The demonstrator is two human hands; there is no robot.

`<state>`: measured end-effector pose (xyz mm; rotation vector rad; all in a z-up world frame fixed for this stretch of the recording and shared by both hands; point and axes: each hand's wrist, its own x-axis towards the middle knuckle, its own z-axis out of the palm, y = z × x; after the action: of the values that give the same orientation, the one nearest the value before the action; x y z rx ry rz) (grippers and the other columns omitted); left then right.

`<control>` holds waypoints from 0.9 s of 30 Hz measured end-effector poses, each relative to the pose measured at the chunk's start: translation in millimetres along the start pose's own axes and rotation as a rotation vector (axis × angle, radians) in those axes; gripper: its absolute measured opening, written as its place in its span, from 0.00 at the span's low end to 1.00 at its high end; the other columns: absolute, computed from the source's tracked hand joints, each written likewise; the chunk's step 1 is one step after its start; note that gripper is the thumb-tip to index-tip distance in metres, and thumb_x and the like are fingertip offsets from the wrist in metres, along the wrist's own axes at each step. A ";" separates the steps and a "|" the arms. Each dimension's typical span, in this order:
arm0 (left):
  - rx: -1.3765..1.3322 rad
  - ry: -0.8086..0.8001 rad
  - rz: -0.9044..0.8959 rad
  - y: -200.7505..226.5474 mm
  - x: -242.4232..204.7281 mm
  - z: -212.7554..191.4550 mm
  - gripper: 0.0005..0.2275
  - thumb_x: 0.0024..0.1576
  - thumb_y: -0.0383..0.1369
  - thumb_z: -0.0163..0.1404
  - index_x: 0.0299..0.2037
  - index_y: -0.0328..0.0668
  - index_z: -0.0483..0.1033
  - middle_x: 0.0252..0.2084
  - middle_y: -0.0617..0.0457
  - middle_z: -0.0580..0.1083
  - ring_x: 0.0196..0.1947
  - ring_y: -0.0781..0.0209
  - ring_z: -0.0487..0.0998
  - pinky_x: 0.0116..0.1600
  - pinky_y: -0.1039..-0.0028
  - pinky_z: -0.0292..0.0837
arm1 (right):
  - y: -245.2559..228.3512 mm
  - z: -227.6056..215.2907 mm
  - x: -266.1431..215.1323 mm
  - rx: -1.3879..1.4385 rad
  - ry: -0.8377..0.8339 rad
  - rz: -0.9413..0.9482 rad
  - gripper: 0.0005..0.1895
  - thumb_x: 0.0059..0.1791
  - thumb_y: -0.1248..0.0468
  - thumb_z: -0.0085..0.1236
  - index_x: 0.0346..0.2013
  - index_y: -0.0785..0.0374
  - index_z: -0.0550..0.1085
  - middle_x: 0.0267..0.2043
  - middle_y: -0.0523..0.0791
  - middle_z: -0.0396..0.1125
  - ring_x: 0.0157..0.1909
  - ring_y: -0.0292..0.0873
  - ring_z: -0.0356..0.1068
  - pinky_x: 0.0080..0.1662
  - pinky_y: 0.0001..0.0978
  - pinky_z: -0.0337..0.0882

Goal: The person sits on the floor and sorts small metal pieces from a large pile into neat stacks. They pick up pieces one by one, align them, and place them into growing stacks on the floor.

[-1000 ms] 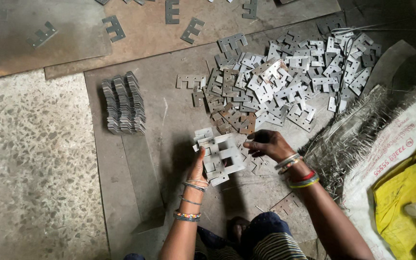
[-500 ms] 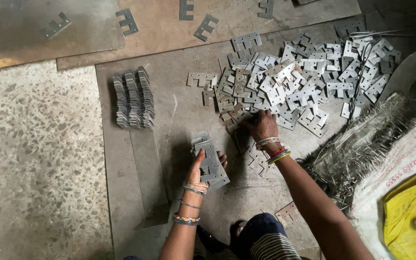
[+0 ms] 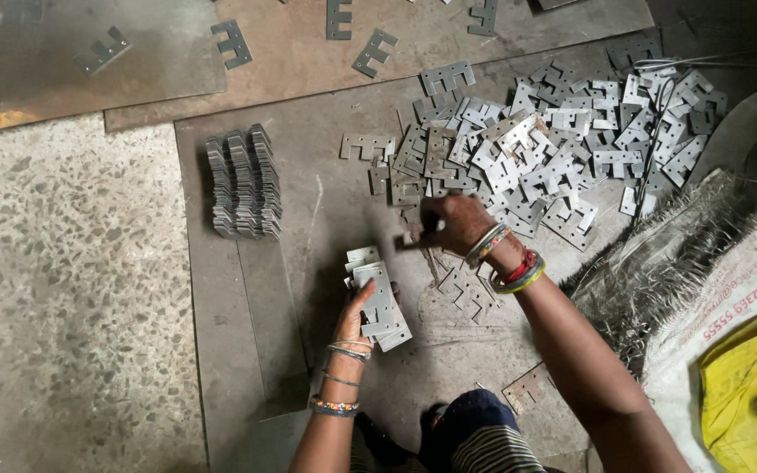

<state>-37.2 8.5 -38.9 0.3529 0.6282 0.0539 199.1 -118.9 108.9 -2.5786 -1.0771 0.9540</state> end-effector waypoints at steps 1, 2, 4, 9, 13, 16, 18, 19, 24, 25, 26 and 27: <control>-0.070 0.035 -0.055 1.4 1.3 -0.2 0.21 0.54 0.43 0.61 0.50 0.36 0.75 0.40 0.45 0.79 0.35 0.51 0.83 0.40 0.60 0.82 | -6.1 -2.2 -2.3 0.014 0.090 -0.194 0.24 0.41 0.45 0.66 0.41 0.58 0.77 0.47 0.46 0.77 0.50 0.48 0.77 0.51 0.41 0.78; -0.140 0.071 -0.110 2.9 1.2 -0.3 0.23 0.56 0.48 0.61 0.49 0.35 0.75 0.38 0.45 0.79 0.33 0.51 0.82 0.39 0.60 0.82 | -7.8 -2.1 -1.6 0.026 0.177 -0.389 0.23 0.39 0.51 0.69 0.43 0.58 0.78 0.48 0.47 0.76 0.52 0.51 0.74 0.51 0.43 0.76; -0.074 -0.004 -0.091 2.6 1.2 2.6 0.25 0.54 0.52 0.59 0.49 0.37 0.77 0.38 0.46 0.80 0.32 0.53 0.83 0.38 0.62 0.82 | 4.8 3.2 9.4 0.090 0.324 -0.546 0.26 0.39 0.57 0.72 0.49 0.59 0.77 0.53 0.49 0.73 0.55 0.53 0.71 0.53 0.44 0.74; 0.080 -0.033 -0.139 -3.2 2.1 9.4 0.20 0.52 0.46 0.59 0.48 0.41 0.78 0.39 0.49 0.81 0.35 0.56 0.83 0.42 0.65 0.81 | 142.7 13.0 50.1 -0.194 0.504 0.193 0.31 0.42 0.77 0.58 0.61 0.65 0.71 0.61 0.57 0.66 0.60 0.57 0.68 0.58 0.44 0.74; 0.043 0.104 -0.147 -4.5 3.5 9.4 0.16 0.55 0.41 0.58 0.49 0.41 0.79 0.42 0.50 0.81 0.39 0.56 0.83 0.46 0.65 0.81 | 250.8 19.9 43.1 -0.393 0.565 0.244 0.42 0.42 0.65 0.63 0.71 0.57 0.62 0.74 0.55 0.54 0.69 0.69 0.53 0.60 0.50 0.66; -0.005 0.036 -0.160 -0.3 4.3 13.7 0.19 0.56 0.44 0.57 0.48 0.37 0.78 0.41 0.46 0.81 0.37 0.53 0.82 0.44 0.64 0.81 | 270.2 32.1 44.9 -0.254 0.486 0.251 0.43 0.49 0.55 0.65 0.74 0.55 0.55 0.76 0.56 0.47 0.71 0.71 0.48 0.66 0.53 0.62; -0.034 -0.003 -0.150 2.0 6.1 21.6 0.21 0.56 0.47 0.56 0.49 0.36 0.78 0.40 0.45 0.80 0.36 0.51 0.82 0.43 0.63 0.81 | 259.5 37.8 44.6 -0.281 0.371 0.347 0.49 0.44 0.61 0.64 0.75 0.58 0.50 0.79 0.53 0.44 0.74 0.69 0.49 0.62 0.52 0.68; -0.048 -0.004 -0.132 2.8 6.8 24.2 0.22 0.55 0.49 0.55 0.49 0.37 0.78 0.39 0.44 0.80 0.35 0.51 0.83 0.42 0.62 0.81 | 249.1 41.2 44.9 -0.296 0.317 0.393 0.52 0.41 0.64 0.64 0.76 0.59 0.48 0.80 0.52 0.43 0.75 0.69 0.49 0.59 0.52 0.71; -0.109 -0.085 -0.100 -3.2 9.1 20.0 0.24 0.56 0.49 0.56 0.50 0.35 0.75 0.41 0.44 0.80 0.38 0.49 0.83 0.45 0.60 0.81 | 197.9 63.9 15.0 -0.305 0.190 0.386 0.53 0.40 0.64 0.63 0.75 0.65 0.46 0.66 0.62 0.57 0.59 0.67 0.66 0.54 0.47 0.75; -0.102 -0.069 -0.086 -4.4 10.8 18.4 0.22 0.56 0.48 0.57 0.51 0.37 0.75 0.41 0.45 0.80 0.39 0.50 0.82 0.46 0.60 0.81 | 191.1 64.5 5.7 -0.250 0.107 0.428 0.50 0.43 0.65 0.60 0.78 0.61 0.49 0.59 0.61 0.66 0.57 0.63 0.72 0.54 0.47 0.76; -0.095 -0.053 -0.071 -5.3 13.2 17.2 0.21 0.55 0.46 0.58 0.52 0.39 0.75 0.42 0.46 0.80 0.40 0.51 0.82 0.47 0.60 0.80 | 186.7 63.2 -4.2 -0.194 0.023 0.467 0.48 0.46 0.66 0.56 0.81 0.58 0.51 0.51 0.59 0.76 0.54 0.59 0.77 0.54 0.47 0.78; -0.077 -0.030 -0.057 -7.5 12.6 14.8 0.21 0.55 0.44 0.59 0.53 0.39 0.75 0.44 0.47 0.80 0.41 0.51 0.82 0.48 0.60 0.80 | 183.0 64.8 -16.0 -0.153 0.103 0.472 0.43 0.47 0.65 0.57 0.77 0.55 0.57 0.50 0.57 0.76 0.51 0.58 0.77 0.52 0.47 0.78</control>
<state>-18.8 -1.2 -37.4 0.2604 0.6047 0.0185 254.4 -265.9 -6.2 -3.0448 -0.5388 0.8393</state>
